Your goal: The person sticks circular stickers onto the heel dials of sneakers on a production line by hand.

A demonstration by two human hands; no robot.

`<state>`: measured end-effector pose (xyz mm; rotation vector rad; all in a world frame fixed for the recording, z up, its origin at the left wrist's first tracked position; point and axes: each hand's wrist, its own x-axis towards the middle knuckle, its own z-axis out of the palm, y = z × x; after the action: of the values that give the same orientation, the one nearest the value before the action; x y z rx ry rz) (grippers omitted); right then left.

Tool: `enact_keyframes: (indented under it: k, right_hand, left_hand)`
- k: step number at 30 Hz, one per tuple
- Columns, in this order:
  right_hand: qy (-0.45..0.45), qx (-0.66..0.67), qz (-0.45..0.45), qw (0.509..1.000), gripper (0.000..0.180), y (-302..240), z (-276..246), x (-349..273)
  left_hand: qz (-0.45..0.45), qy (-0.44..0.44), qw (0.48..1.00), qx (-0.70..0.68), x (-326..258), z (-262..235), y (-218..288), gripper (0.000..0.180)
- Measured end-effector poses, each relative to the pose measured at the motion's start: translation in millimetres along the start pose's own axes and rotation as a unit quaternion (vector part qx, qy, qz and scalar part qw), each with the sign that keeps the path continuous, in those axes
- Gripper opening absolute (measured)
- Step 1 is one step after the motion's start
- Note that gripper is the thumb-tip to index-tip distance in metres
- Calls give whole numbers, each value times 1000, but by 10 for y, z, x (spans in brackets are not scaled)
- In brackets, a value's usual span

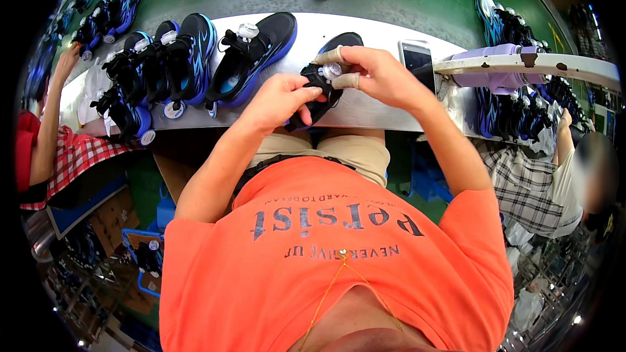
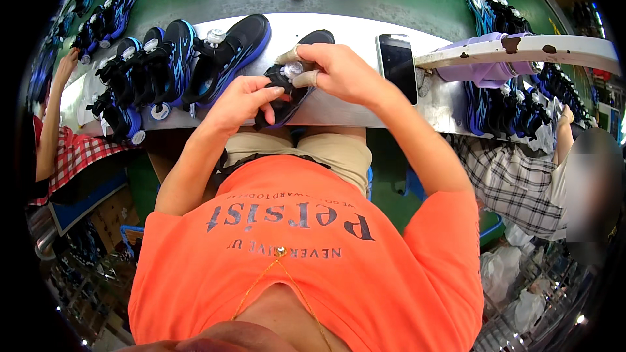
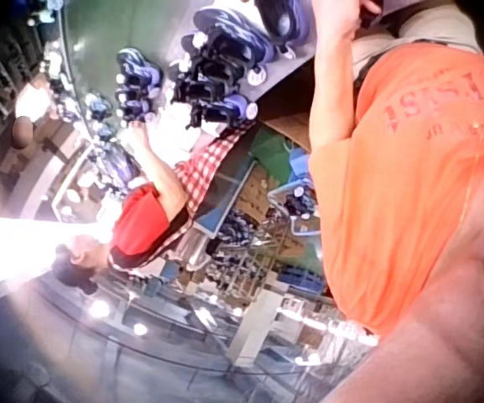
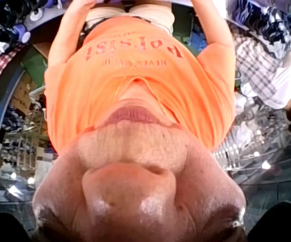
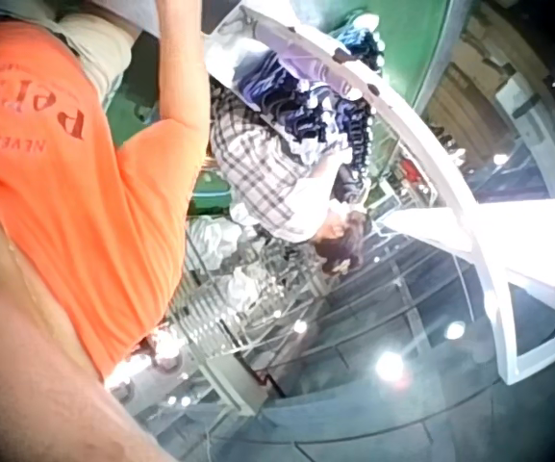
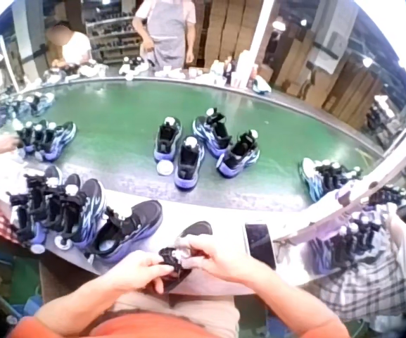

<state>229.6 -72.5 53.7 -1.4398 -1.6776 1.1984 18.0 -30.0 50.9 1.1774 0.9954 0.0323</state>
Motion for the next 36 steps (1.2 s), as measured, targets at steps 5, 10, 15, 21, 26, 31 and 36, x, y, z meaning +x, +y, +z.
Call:
enact_keyframes:
  k: [5,10,15,21,26,31,36]
  right_hand:
    - [18,-153,81,985,33,-82,43,-7]
    - [49,96,2,994,36,16,110,-64]
    - [-30,-123,92,988,34,-166,-143,39]
    - [-14,-40,-186,982,51,-181,-39,836]
    - [-192,48,-155,968,68,-90,222,1122]
    - [-79,-142,-202,966,63,-196,305,988]
    - [-71,-313,-168,932,50,-360,395,675]
  left_hand:
    - [-27,31,999,-11,-60,106,104,21]
    - [3,42,999,15,-56,125,4,22]
    - [105,105,978,146,-301,46,145,19]
    - [266,456,758,382,-360,-871,-197,22]
    - [235,351,847,322,-178,-695,-295,20]
    - [245,422,835,252,2,-517,-387,17]
    - [181,394,892,128,3,-625,-289,20]
